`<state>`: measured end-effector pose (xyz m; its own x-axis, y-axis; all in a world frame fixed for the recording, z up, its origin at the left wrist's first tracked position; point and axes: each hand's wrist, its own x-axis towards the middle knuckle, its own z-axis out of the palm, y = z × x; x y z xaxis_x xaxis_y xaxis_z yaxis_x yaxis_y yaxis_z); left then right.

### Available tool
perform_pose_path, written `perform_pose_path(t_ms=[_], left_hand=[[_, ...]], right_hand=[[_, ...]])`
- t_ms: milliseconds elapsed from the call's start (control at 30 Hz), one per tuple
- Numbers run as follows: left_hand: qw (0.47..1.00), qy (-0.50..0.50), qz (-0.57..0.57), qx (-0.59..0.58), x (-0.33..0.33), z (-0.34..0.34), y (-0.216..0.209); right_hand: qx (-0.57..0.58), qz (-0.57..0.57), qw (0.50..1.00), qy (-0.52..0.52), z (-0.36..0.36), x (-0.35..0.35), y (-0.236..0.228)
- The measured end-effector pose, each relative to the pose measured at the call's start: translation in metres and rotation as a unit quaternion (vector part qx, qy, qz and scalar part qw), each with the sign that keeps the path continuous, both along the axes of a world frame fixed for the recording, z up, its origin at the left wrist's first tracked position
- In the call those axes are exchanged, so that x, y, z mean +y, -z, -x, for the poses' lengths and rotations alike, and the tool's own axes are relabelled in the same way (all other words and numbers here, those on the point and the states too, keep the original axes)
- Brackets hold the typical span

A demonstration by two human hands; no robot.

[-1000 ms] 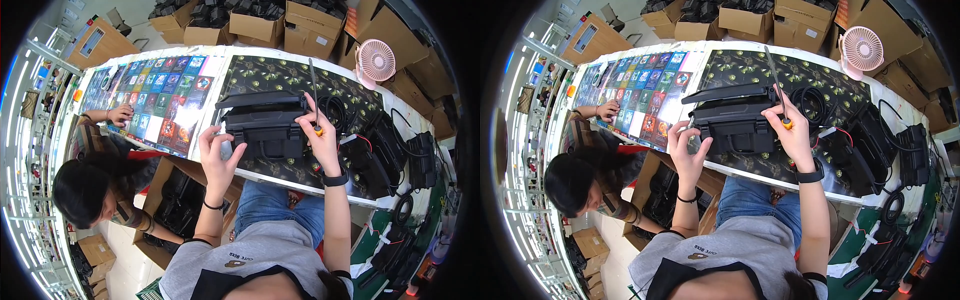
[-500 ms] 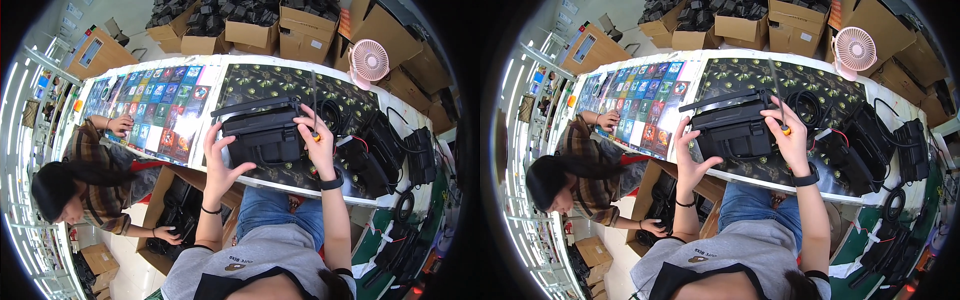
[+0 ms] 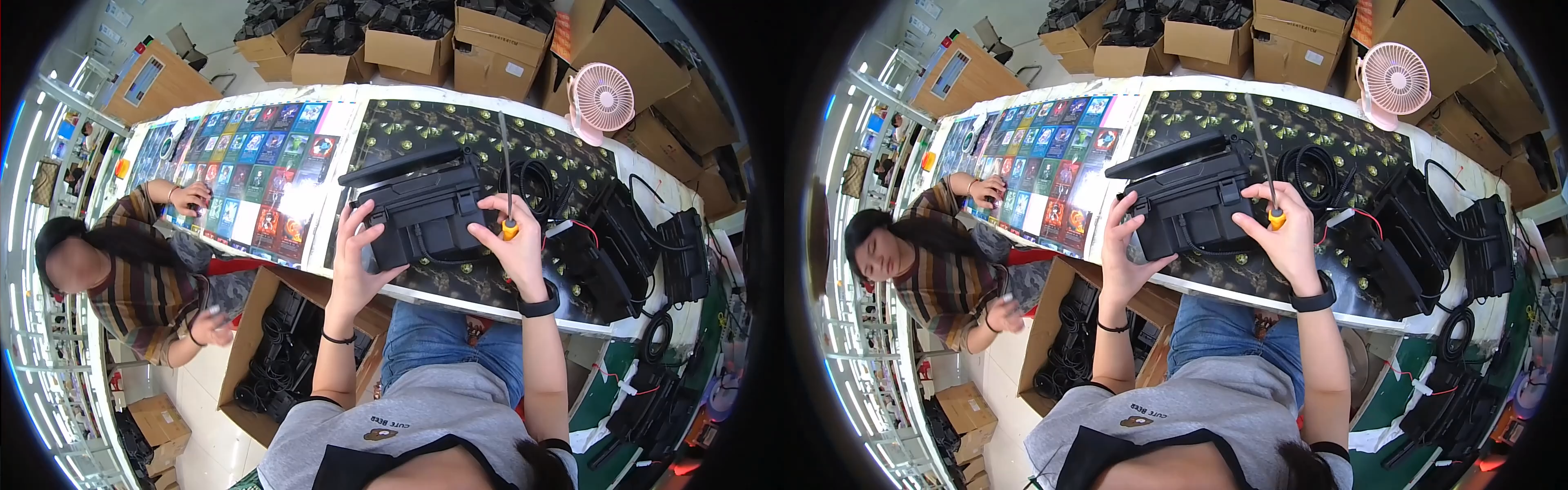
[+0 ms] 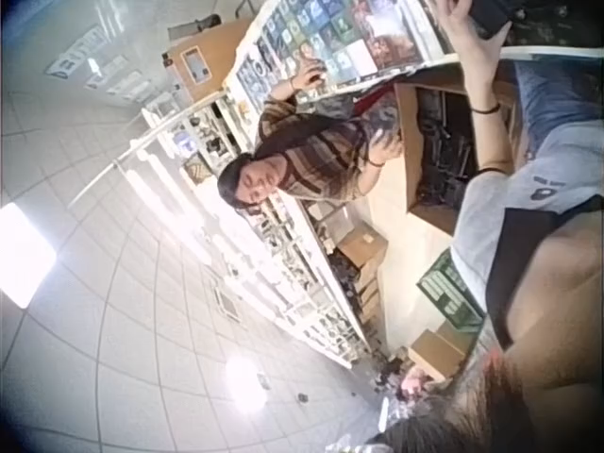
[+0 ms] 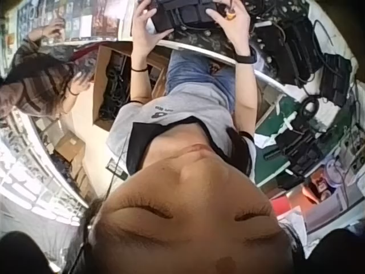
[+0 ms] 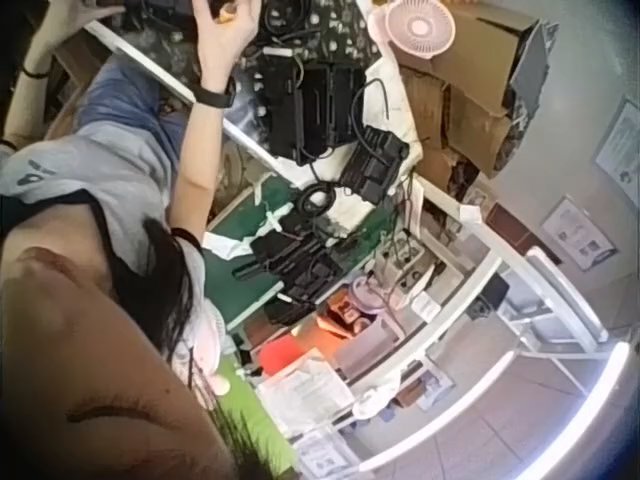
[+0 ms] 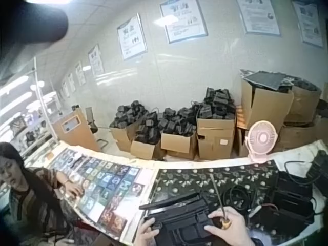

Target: Assembling components and wiring into a black plastic enclosure and securing it with a screwdriver.

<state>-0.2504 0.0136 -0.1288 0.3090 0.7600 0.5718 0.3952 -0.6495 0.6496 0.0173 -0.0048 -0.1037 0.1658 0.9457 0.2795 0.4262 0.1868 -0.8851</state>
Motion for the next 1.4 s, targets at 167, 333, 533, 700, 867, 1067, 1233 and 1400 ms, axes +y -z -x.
perform_pose_path(t_ms=[167, 333, 533, 700, 867, 1067, 1233, 1400], left_hand=[[0.999, -0.036, -0.03, 0.025, -0.008, 0.0, 0.0], [0.998, -0.031, -0.044, 0.015, -0.011, -0.001, 0.007], [0.991, -0.058, -0.1, 0.073, -0.011, 0.003, 0.001], [0.994, 0.0, -0.1, 0.044, 0.004, 0.002, -0.003], [0.996, 0.013, -0.085, 0.037, 0.011, 0.005, 0.001], [0.992, -0.001, -0.115, 0.054, -0.004, 0.007, 0.013], [0.987, -0.032, -0.131, 0.083, -0.01, 0.007, 0.013], [0.978, -0.071, -0.143, 0.131, -0.005, 0.006, 0.001]], right_hand=[[0.018, -0.017, 0.999, -0.039, -0.004, 0.003, -0.002], [0.087, 0.011, 0.993, -0.074, 0.004, -0.002, -0.018], [-0.049, -0.084, 0.994, -0.043, 0.011, 0.004, -0.025], [-0.097, -0.115, 0.988, -0.045, 0.012, 0.01, -0.012], [-0.168, -0.186, 0.968, -0.019, 0.004, 0.026, -0.008], [-0.196, -0.238, 0.951, -0.036, 0.008, 0.032, -0.016], [-0.162, -0.166, 0.971, -0.065, 0.005, 0.035, -0.023], [-0.242, -0.213, 0.944, -0.072, 0.003, 0.031, -0.022]])
